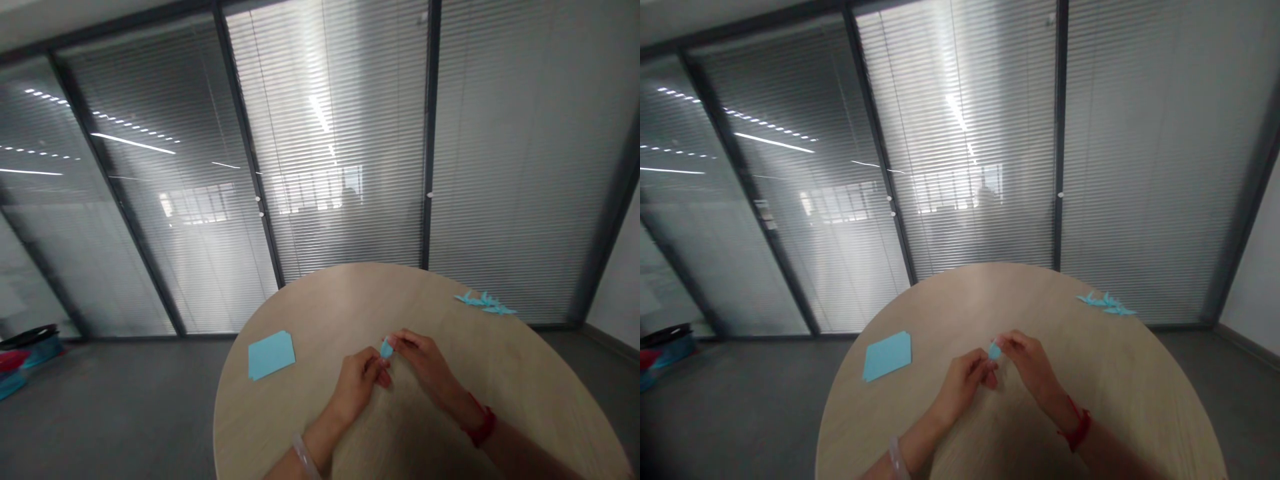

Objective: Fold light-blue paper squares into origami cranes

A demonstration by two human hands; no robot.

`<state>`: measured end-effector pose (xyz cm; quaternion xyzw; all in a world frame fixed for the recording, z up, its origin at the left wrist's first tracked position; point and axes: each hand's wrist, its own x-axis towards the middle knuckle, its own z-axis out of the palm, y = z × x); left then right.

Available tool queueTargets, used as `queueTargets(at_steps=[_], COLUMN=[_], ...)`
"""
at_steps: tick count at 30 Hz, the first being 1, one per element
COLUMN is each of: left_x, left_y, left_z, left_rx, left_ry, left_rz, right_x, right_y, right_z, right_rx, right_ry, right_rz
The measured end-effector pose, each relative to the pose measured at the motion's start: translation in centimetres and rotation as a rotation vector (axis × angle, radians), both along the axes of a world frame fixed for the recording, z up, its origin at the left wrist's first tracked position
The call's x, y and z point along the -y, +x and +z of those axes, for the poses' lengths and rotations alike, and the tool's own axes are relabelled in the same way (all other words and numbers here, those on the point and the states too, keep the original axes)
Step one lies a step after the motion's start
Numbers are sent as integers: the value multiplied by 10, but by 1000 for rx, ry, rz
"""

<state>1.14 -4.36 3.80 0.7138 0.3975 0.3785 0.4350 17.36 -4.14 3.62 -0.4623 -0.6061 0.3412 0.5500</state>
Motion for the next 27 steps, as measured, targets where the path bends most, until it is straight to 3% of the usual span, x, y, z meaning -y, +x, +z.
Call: queueTargets(at_steps=[16, 22, 27], left_x=[-4, -5, -5], left_y=[1, 0, -1], left_z=[2, 2, 6], left_rx=[161, 169, 143], left_ry=[-18, -59, -13], left_rz=[-23, 1, 30], right_x=[-8, -4, -8], right_y=[-1, -4, -2], right_z=[-8, -3, -9], right_rx=[-231, -193, -102], right_ry=[-19, -17, -5], right_rz=[14, 55, 62])
